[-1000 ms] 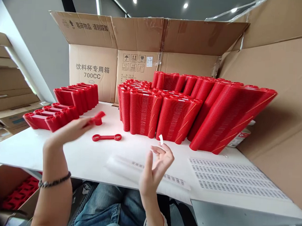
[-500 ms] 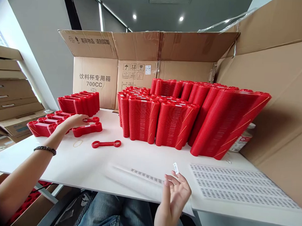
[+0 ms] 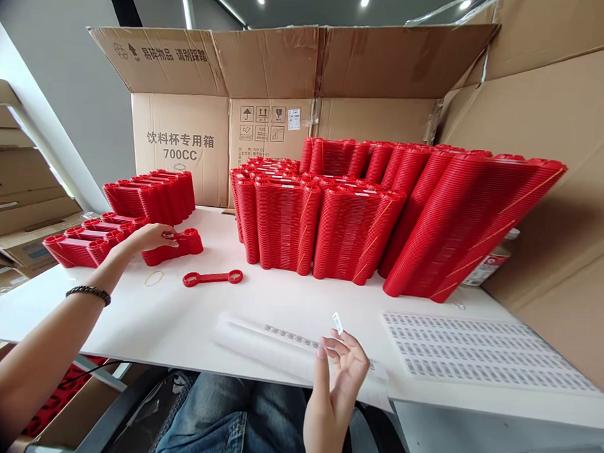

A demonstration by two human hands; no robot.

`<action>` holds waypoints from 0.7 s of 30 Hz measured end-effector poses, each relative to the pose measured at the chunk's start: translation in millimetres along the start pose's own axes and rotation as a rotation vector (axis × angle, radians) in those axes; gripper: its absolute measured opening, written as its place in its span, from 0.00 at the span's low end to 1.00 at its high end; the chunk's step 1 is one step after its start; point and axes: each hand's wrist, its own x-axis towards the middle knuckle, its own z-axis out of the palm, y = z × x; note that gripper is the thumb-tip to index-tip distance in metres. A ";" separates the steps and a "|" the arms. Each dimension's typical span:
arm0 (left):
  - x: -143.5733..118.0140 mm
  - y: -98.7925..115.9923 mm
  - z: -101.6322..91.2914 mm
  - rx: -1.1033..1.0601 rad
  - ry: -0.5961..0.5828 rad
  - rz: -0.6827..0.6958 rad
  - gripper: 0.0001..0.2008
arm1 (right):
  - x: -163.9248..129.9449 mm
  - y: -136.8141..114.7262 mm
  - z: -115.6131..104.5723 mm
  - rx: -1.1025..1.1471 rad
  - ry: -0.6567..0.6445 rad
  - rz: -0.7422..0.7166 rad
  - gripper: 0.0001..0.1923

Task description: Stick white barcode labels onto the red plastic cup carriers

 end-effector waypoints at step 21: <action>4.2 1.4 -13.2 0.155 -0.199 -0.004 0.14 | 0.1 1.8 -3.6 -0.060 -0.011 -0.009 0.21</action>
